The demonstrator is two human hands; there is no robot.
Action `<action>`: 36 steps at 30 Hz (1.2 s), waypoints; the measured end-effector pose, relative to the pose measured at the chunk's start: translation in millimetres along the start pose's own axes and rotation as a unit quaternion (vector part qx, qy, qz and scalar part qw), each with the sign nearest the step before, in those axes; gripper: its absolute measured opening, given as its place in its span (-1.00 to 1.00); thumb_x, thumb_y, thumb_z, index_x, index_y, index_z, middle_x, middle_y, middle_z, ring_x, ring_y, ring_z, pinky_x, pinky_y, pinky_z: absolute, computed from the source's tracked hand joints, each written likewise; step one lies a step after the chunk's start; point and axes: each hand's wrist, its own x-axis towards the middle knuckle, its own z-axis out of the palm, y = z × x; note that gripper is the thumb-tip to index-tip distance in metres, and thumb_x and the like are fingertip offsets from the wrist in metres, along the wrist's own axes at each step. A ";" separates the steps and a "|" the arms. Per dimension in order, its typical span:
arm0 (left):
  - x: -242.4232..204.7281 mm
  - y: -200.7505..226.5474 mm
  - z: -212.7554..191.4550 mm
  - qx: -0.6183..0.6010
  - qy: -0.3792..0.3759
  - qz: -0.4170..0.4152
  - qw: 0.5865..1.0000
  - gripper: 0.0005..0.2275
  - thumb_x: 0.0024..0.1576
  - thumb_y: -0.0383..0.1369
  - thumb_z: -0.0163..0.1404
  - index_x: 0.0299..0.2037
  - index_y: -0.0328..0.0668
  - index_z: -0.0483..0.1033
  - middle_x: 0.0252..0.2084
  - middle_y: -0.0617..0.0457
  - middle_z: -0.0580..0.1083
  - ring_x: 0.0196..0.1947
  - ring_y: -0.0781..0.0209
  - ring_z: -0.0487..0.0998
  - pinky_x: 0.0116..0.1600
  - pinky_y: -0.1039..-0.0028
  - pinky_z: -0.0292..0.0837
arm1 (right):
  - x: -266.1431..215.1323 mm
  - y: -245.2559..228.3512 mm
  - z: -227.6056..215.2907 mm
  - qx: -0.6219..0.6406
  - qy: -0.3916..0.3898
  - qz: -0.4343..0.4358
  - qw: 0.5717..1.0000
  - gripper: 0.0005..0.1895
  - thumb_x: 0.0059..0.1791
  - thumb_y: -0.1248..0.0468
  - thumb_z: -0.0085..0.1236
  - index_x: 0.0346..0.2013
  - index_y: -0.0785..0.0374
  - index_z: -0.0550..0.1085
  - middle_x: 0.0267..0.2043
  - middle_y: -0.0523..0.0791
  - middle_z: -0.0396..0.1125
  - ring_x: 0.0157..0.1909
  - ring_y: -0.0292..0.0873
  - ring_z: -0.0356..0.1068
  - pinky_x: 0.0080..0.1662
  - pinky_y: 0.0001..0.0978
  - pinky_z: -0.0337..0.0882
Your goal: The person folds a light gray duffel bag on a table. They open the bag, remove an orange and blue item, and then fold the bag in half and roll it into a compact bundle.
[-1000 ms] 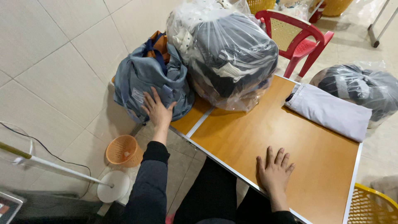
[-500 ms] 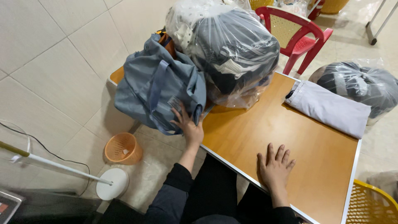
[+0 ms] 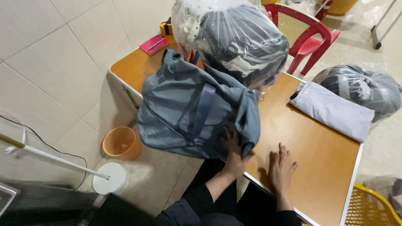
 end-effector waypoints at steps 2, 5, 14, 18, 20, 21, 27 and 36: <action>-18.4 8.2 12.9 -0.050 -0.034 0.021 0.998 -0.12 0.19 -0.20 0.10 0.53 -0.39 -0.29 0.58 -0.40 -0.40 0.57 -0.41 -0.60 0.44 -0.29 -0.74 | 0.3 -2.5 -16.6 0.240 0.003 0.059 0.969 -0.31 0.14 -0.16 -0.53 0.47 0.12 0.07 0.62 -0.05 0.01 0.48 0.05 0.13 0.44 0.32 -0.07; -47.1 17.1 34.9 -0.005 -0.109 0.087 0.990 -0.50 0.23 -0.25 0.10 0.37 -0.03 0.24 0.67 -0.33 -0.31 0.64 -0.38 -0.58 0.52 -0.23 -0.69 | 4.5 -12.1 -69.1 0.612 -0.017 0.165 0.774 -0.06 0.04 -0.37 -0.50 0.52 0.17 0.02 0.54 -0.02 -0.01 0.49 0.01 0.04 0.39 0.06 0.00; -101.4 45.3 86.8 -0.149 -0.391 0.150 0.896 -0.62 0.34 -0.12 -0.05 0.28 -0.07 0.45 0.63 -0.25 -0.03 0.63 -0.31 -0.29 0.69 -0.02 -0.35 | -21.7 -72.0 -233.0 0.322 0.128 -0.030 0.937 -0.05 0.00 -0.23 0.13 0.50 0.22 0.11 0.58 0.11 -0.03 0.60 0.15 -0.06 0.52 0.14 -0.17; -87.7 78.0 63.8 -0.161 -0.521 0.084 0.834 -0.41 0.23 -0.03 0.01 0.37 -0.27 0.35 0.56 -0.40 0.04 0.52 -0.36 0.08 0.53 0.07 0.01 | -21.8 -74.3 -241.2 0.081 0.142 -0.039 0.986 -0.23 -0.17 0.00 0.36 0.30 0.07 0.38 0.59 0.15 -0.04 0.61 0.25 -0.08 0.48 0.36 -0.31; -72.5 93.7 36.9 -0.027 -0.584 0.128 0.801 -0.46 0.18 -0.02 0.08 0.22 -0.30 0.48 0.38 -0.34 0.27 0.39 -0.29 0.30 0.42 0.12 0.24 | -21.1 -71.4 -231.7 0.051 0.119 -0.042 0.991 -0.34 -0.21 0.05 0.40 0.18 0.01 0.47 0.57 0.13 -0.02 0.59 0.27 -0.09 0.44 0.46 -0.35; -62.3 100.5 20.9 0.042 -0.609 0.152 0.777 -0.48 0.16 -0.01 0.11 0.15 -0.31 0.55 0.29 -0.30 0.39 0.32 -0.25 0.41 0.37 0.16 0.35 | -21.6 -70.5 -226.0 0.036 0.107 -0.040 0.993 -0.38 -0.21 0.06 0.40 0.13 -0.01 0.50 0.56 0.11 -0.01 0.58 0.28 -0.10 0.41 0.50 -0.35; 6.0 114.4 -67.8 -0.031 -0.356 0.121 0.926 -0.71 0.30 -0.09 -0.04 -0.09 -0.03 0.67 0.08 0.02 0.63 0.07 0.07 0.69 0.15 0.40 0.58 | -27.2 -75.0 -213.7 0.016 0.099 -0.058 0.993 -0.70 -0.20 0.21 0.28 -0.17 -0.08 0.60 0.51 -0.02 0.09 0.60 0.23 -0.15 0.39 0.55 -0.49; 24.4 11.5 -59.9 0.269 -0.022 0.061 0.961 -0.42 0.37 -0.16 -0.23 0.53 -0.34 -0.05 0.55 -0.37 0.05 0.57 -0.27 -0.12 0.49 -0.20 -0.51 | -34.5 -127.1 -225.5 0.012 -0.006 -0.187 0.982 -0.88 -0.30 0.40 0.13 -0.50 0.15 0.49 0.44 -0.09 0.16 0.58 0.19 -0.18 0.38 0.57 -0.58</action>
